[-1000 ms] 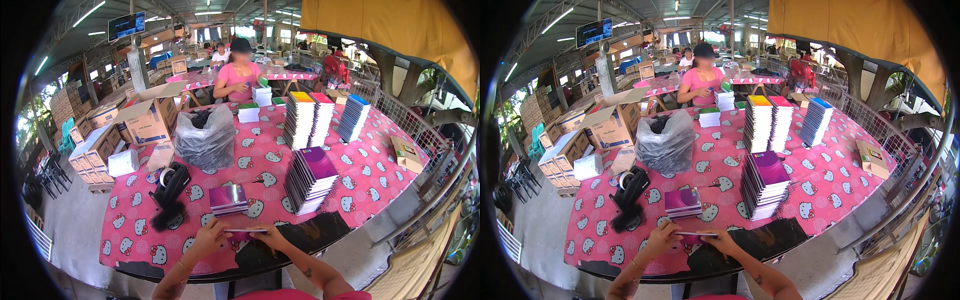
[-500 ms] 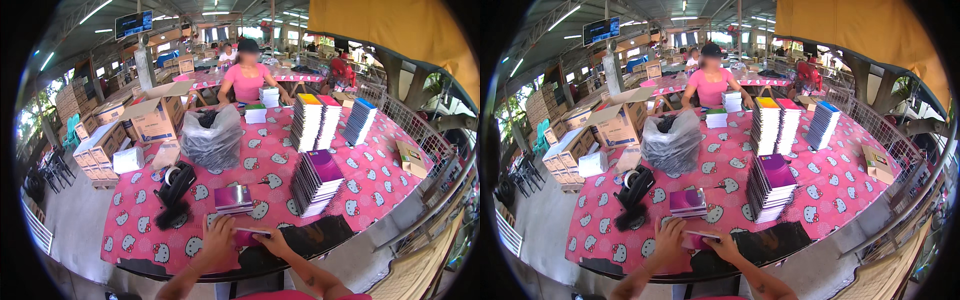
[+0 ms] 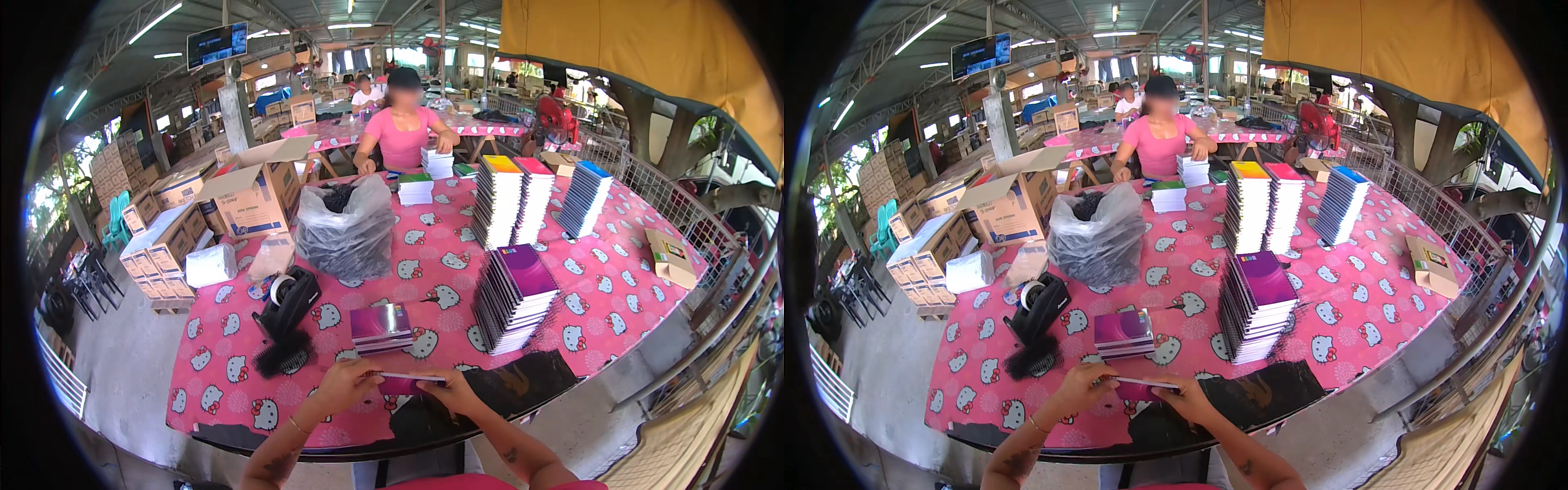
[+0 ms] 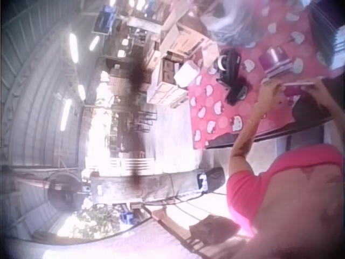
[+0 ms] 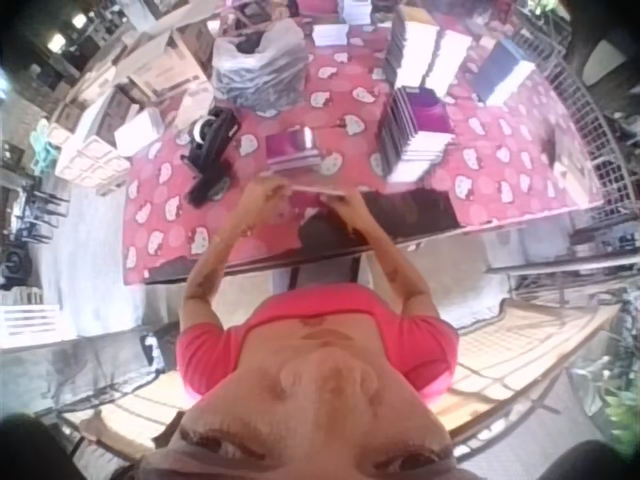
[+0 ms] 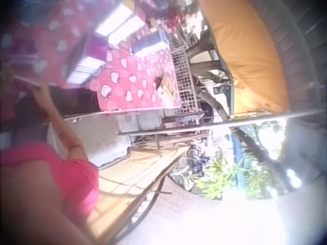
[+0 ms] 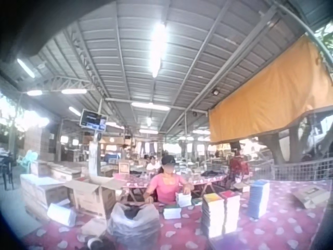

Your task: The person picks up paper products from a stack, folds them, and applies tape using a dispenser before placing them into a new stack.

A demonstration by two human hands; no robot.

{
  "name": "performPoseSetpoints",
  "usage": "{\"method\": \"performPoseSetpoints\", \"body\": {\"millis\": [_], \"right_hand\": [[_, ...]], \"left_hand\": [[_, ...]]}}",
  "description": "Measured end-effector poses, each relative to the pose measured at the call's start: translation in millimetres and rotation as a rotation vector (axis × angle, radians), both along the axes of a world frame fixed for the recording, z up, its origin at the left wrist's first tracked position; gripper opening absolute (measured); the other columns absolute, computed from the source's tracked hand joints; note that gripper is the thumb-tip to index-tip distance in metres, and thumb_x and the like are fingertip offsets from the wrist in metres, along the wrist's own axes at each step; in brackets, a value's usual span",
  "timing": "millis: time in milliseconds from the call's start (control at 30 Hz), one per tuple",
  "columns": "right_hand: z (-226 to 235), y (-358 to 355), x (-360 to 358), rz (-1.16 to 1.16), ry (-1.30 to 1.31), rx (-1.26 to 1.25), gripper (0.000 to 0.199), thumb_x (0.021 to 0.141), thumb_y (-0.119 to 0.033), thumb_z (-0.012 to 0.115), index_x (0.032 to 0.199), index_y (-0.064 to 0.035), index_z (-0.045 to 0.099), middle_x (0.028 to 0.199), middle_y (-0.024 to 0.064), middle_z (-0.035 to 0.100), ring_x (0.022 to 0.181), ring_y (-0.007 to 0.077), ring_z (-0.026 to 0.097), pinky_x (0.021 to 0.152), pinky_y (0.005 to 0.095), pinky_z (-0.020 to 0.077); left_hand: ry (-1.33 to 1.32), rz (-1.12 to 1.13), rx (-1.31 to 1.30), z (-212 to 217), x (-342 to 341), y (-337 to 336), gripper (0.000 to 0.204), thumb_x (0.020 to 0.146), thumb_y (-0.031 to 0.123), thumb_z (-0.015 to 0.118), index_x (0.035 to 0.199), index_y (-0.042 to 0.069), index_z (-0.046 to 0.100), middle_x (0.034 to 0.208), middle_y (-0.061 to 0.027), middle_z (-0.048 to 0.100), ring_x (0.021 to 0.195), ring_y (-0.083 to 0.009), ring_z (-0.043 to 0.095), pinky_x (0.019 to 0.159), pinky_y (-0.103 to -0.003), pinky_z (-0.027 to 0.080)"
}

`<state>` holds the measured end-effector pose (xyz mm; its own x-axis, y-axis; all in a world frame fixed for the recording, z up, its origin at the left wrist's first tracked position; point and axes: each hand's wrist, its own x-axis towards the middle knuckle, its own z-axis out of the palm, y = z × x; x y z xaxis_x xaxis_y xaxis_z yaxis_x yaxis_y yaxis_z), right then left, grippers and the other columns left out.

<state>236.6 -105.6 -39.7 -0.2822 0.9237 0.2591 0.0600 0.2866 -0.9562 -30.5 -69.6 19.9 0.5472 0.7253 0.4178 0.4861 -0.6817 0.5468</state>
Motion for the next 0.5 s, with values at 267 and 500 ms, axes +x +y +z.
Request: {"method": "performPoseSetpoints", "body": {"millis": [267,500], "right_hand": [[-7.9,0.2,3.5,0.039,0.005,-0.043,0.032,0.093,-0.002,0.068,0.125,-0.0069,0.07,0.113,0.0051,0.071,0.105,0.012,0.062,0.095,0.0277,0.0472],[-12.9,-2.7,4.5,0.047,0.082,-0.068,0.032,0.093,-0.003,0.07,0.125,-0.0064,0.07,0.111,0.0043,0.07,0.106,0.0123,0.062,0.096,0.0282,0.047]], "left_hand": [[-0.068,-0.081,-0.212,6.8,2.4,-4.2,0.02,0.084,0.012,0.078,0.101,0.004,0.07,0.088,-0.0103,0.068,0.076,-0.0244,0.067,0.068,-0.035,0.051],[-0.038,-0.126,-0.107,3.7,1.8,-1.1,0.02,0.082,0.016,0.081,0.097,0.007,0.072,0.08,-0.0077,0.066,0.07,-0.0245,0.063,0.065,-0.036,0.049]]}}
